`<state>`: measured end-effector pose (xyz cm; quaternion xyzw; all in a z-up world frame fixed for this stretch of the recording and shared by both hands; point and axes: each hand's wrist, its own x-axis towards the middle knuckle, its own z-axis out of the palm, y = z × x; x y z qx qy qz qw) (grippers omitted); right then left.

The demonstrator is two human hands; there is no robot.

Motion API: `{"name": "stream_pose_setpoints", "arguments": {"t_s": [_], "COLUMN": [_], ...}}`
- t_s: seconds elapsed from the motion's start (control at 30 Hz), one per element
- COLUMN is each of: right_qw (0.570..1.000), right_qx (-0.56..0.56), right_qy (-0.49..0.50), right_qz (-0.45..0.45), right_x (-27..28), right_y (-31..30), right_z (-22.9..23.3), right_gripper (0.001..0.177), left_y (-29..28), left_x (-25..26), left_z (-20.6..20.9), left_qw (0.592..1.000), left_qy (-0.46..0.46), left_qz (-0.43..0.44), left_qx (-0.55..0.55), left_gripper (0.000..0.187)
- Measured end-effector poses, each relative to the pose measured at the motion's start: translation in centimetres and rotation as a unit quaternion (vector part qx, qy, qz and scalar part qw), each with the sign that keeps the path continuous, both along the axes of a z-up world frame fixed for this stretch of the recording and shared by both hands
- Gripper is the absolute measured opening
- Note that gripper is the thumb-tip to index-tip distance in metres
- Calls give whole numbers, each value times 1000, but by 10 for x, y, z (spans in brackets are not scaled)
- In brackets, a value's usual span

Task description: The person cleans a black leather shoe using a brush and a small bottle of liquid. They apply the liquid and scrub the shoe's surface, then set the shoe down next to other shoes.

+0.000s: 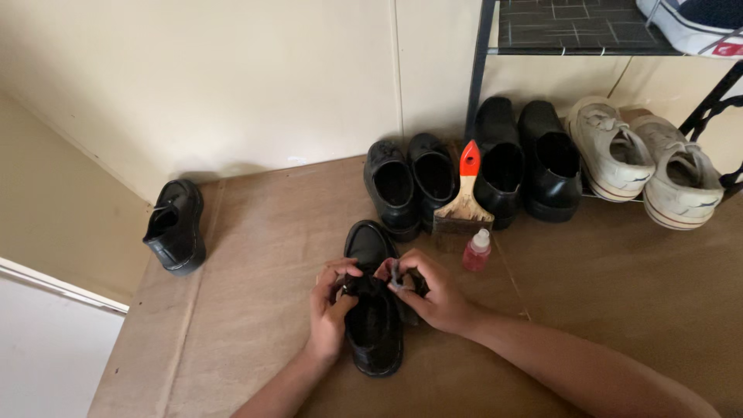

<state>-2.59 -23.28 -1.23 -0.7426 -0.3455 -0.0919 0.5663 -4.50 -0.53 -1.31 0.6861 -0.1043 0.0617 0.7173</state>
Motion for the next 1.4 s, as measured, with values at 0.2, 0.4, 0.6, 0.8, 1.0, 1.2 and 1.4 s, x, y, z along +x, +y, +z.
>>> {"name": "stream_pose_setpoints", "arguments": {"t_s": [0.2,0.4,0.6,0.8,1.0,1.2,1.4], "right_qw": [993,990,997,984,995,994,991], "right_qx": [-67,-114,-56,-117,-94,-72,-64], "right_qy": [-79,-36,-49,81,-4,-62,-89], "right_qz": [-60,-72,32,-111,24,-54,71], "right_x": [1,-9,-24,10,-15,10,-13], "right_y": [6,7,3,6,1,3,-1], "right_z": [18,19,8,8,3,6,9], "right_gripper": [27,30,37,29,34,30,37], "left_y": [6,1,0,1,0,-1,-1], "left_x": [3,-1,2,3,1,1,1], "left_z": [-7,-1,3,0,5,4,2], "left_qw": [996,995,993,992,993,992,992], "left_qy": [-80,-94,-96,-80,-60,-64,-55], "left_qz": [-19,-33,-61,-93,-103,-107,-111], "left_qx": [44,10,30,36,25,3,-13], "left_gripper": [41,57,76,69,61,62,62]}}
